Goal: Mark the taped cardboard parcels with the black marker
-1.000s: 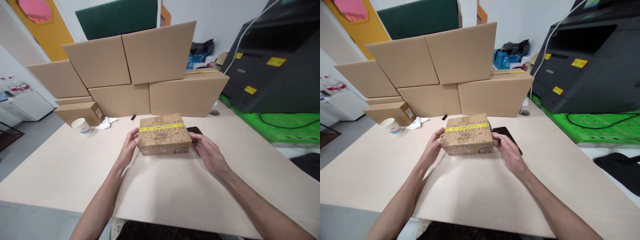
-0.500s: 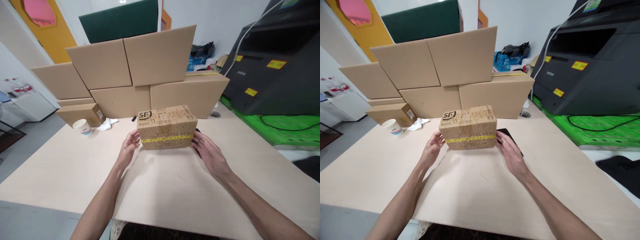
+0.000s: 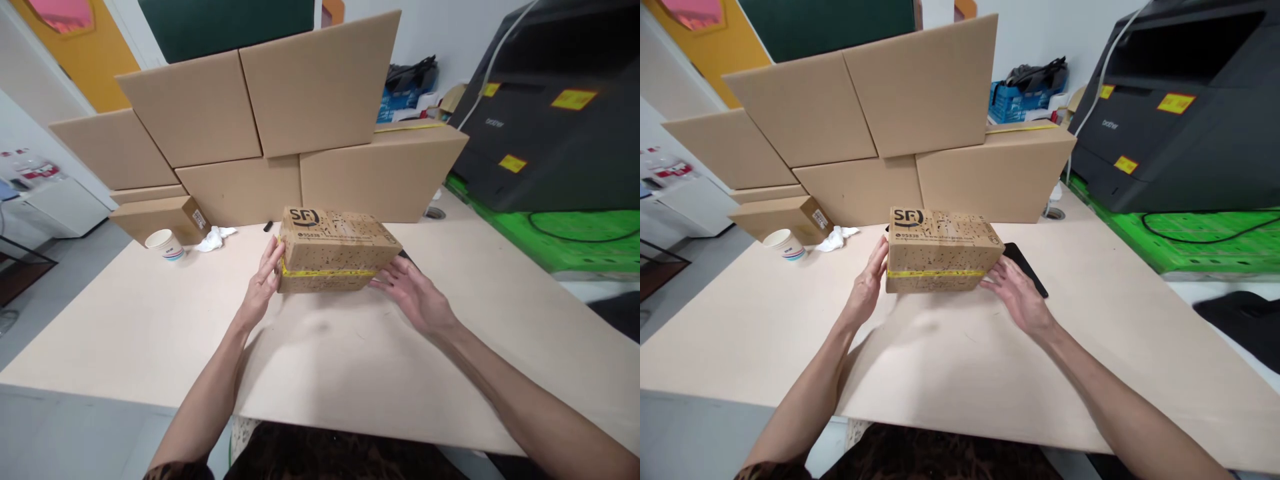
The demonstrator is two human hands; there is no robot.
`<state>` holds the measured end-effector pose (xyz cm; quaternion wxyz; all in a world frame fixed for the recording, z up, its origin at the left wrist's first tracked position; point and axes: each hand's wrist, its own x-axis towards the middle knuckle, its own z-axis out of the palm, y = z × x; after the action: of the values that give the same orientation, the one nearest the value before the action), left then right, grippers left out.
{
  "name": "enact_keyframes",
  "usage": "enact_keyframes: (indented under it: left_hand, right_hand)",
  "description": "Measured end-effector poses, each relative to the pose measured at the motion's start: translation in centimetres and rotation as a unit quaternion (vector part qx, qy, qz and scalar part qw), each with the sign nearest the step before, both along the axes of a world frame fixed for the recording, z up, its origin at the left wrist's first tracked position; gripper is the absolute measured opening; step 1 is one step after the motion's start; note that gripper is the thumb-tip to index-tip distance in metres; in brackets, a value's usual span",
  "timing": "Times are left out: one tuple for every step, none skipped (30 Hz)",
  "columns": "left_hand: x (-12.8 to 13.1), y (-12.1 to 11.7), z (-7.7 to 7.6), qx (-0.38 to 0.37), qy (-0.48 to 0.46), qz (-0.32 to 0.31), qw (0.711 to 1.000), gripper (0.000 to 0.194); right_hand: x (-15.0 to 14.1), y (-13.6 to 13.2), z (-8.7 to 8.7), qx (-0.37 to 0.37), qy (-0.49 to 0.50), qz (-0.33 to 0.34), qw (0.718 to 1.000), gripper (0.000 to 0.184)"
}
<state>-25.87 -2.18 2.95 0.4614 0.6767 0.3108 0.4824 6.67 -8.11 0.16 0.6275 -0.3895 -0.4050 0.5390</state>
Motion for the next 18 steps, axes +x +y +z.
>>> enact_keyframes:
  left_hand:
    - [-0.2, 0.0, 0.0, 0.015, 0.012, -0.011, 1.0, 0.07]
    - [-0.3, 0.0, 0.0, 0.021, 0.019, -0.019, 0.999, 0.07]
    - [-0.3, 0.0, 0.0, 0.019, 0.018, -0.02, 0.999, 0.071]
    - [-0.2, 0.0, -0.1, 0.01, 0.01, -0.017, 1.0, 0.073]
    - [0.0, 0.0, -0.2, -0.002, -0.006, -0.009, 1.0, 0.075]
    - [0.2, 0.1, -0.4, -0.018, -0.027, 0.001, 0.999, 0.076]
    - [0.4, 0.1, -0.5, -0.039, -0.05, 0.012, 0.998, 0.076]
    - [0.6, 0.2, -0.7, -0.063, -0.072, 0.022, 0.995, 0.075]
    - [0.8, 0.2, -0.8, -0.092, -0.094, 0.029, 0.991, 0.074]
    - [1.0, 0.2, -0.9, -0.124, -0.111, 0.031, 0.986, 0.074]
    - [1.1, 0.2, -0.9, -0.157, -0.122, 0.025, 0.98, 0.073]
    - [1.2, 0.1, -1.0, -0.188, -0.129, 0.012, 0.974, 0.072]
    - [1.3, 0.0, -1.0, -0.214, -0.13, -0.006, 0.968, 0.071]
    - [1.4, -0.2, -1.0, -0.234, -0.129, -0.027, 0.963, 0.07]
    - [1.5, -0.3, -1.0, -0.25, -0.125, -0.05, 0.959, 0.07]
    - [1.5, -0.5, -1.0, -0.261, -0.121, -0.074, 0.955, 0.071]
    - [1.6, -0.7, -1.0, -0.269, -0.117, -0.096, 0.951, 0.072]
    - [1.7, -0.9, -1.0, -0.274, -0.112, -0.116, 0.948, 0.074]
  right_hand:
    - [0.0, 0.0, 0.1, -0.002, 0.008, 0.005, 1.0, 0.037]
    - [0.0, 0.0, 0.3, -0.003, 0.013, 0.01, 1.0, 0.037]
    - [0.0, -0.1, 0.4, -0.003, 0.014, 0.015, 1.0, 0.038]
    - [0.0, -0.2, 0.6, 0.0, 0.011, 0.02, 1.0, 0.042]
    - [-0.1, -0.3, 0.8, 0.008, 0.005, 0.026, 1.0, 0.046]
    - [-0.1, -0.5, 0.9, 0.023, -0.003, 0.029, 0.999, 0.05]
    - [-0.2, -0.7, 1.1, 0.044, -0.013, 0.032, 0.998, 0.052]
    - [-0.2, -0.9, 1.2, 0.069, -0.023, 0.031, 0.997, 0.053]
    - [-0.2, -1.1, 1.3, 0.096, -0.034, 0.028, 0.994, 0.052]
    - [-0.1, -1.4, 1.4, 0.121, -0.045, 0.022, 0.991, 0.051]
    - [-0.1, -1.7, 1.4, 0.144, -0.059, 0.016, 0.988, 0.05]
    - [0.0, -1.9, 1.5, 0.163, -0.072, 0.008, 0.984, 0.05]
    - [0.1, -2.2, 1.6, 0.181, -0.085, 0.0, 0.98, 0.05]
    - [0.1, -2.3, 1.7, 0.198, -0.096, -0.008, 0.975, 0.05]
    - [0.2, -2.5, 1.9, 0.218, -0.104, -0.018, 0.97, 0.051]
    - [0.2, -2.6, 2.1, 0.241, -0.11, -0.03, 0.964, 0.052]
    - [0.2, -2.6, 2.4, 0.265, -0.115, -0.049, 0.956, 0.052]
    - [0.2, -2.6, 2.8, 0.283, -0.119, -0.071, 0.949, 0.052]
